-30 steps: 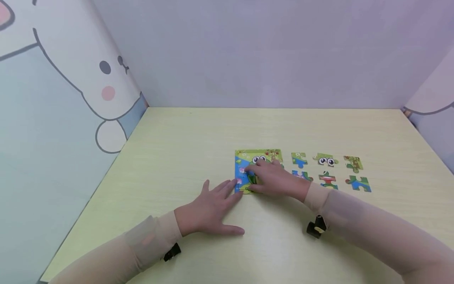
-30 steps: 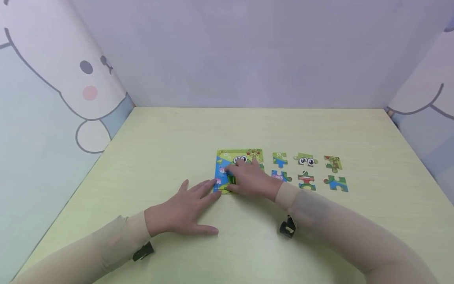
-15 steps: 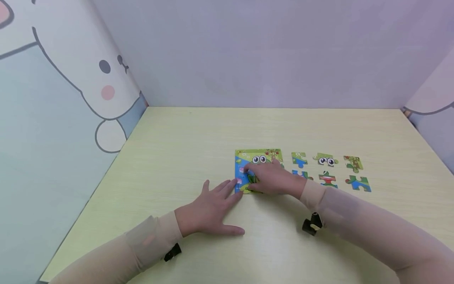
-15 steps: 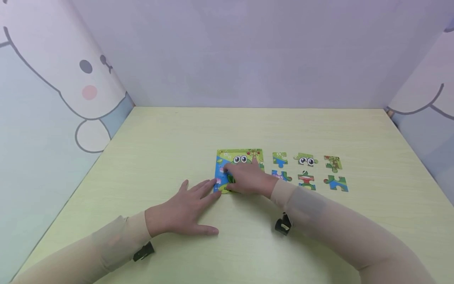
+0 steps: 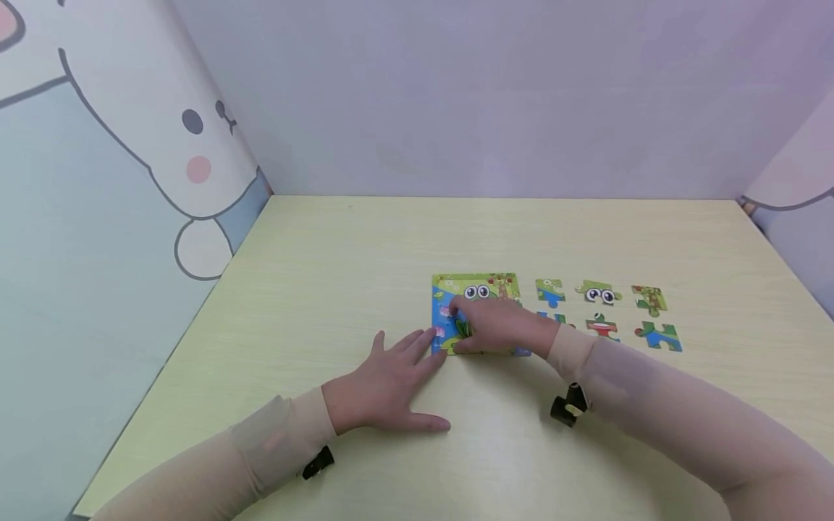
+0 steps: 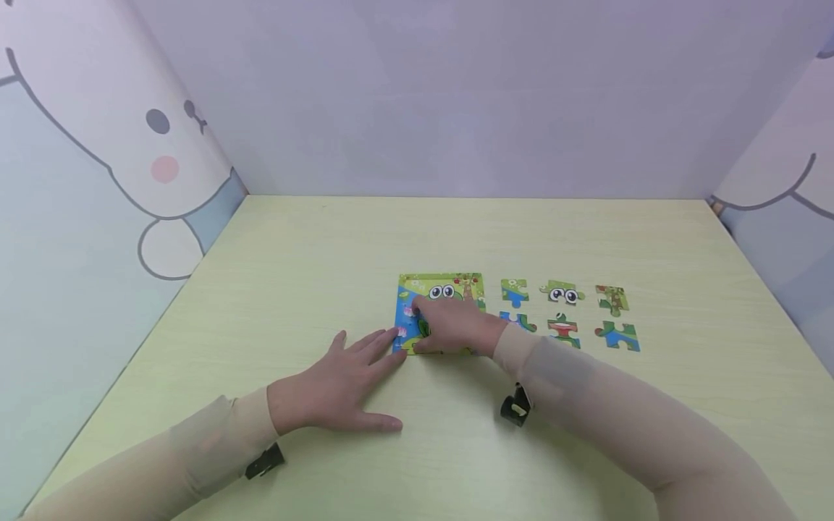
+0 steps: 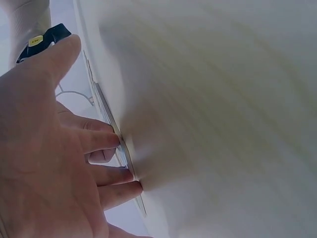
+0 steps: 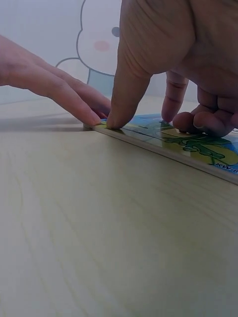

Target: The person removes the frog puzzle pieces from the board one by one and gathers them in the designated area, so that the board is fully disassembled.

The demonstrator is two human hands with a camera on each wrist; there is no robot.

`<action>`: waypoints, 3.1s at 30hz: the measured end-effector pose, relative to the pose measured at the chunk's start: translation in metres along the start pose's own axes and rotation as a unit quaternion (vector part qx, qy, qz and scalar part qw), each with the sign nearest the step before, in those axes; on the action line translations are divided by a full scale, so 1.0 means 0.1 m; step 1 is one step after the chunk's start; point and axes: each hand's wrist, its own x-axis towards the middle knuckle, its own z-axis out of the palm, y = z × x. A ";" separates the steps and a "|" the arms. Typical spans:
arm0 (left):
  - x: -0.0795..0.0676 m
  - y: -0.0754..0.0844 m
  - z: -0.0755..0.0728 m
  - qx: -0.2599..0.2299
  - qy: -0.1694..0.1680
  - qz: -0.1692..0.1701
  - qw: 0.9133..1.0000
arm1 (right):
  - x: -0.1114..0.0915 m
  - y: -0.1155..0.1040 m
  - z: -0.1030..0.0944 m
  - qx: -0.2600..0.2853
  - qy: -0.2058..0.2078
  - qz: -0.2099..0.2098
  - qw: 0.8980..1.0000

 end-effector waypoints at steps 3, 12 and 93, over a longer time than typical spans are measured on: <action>0.00 0.00 0.00 -0.002 -0.002 -0.001 1.000 | 0.02 0.02 -0.02 0.022 -0.008 0.008 1.000; 0.00 0.01 -0.02 -0.011 -0.005 -0.004 1.000 | 0.01 0.02 -0.02 0.044 -0.006 0.009 0.999; 0.02 0.01 -0.01 0.011 -0.008 -0.006 1.000 | -0.94 1.01 -0.14 0.106 -0.001 -0.020 0.994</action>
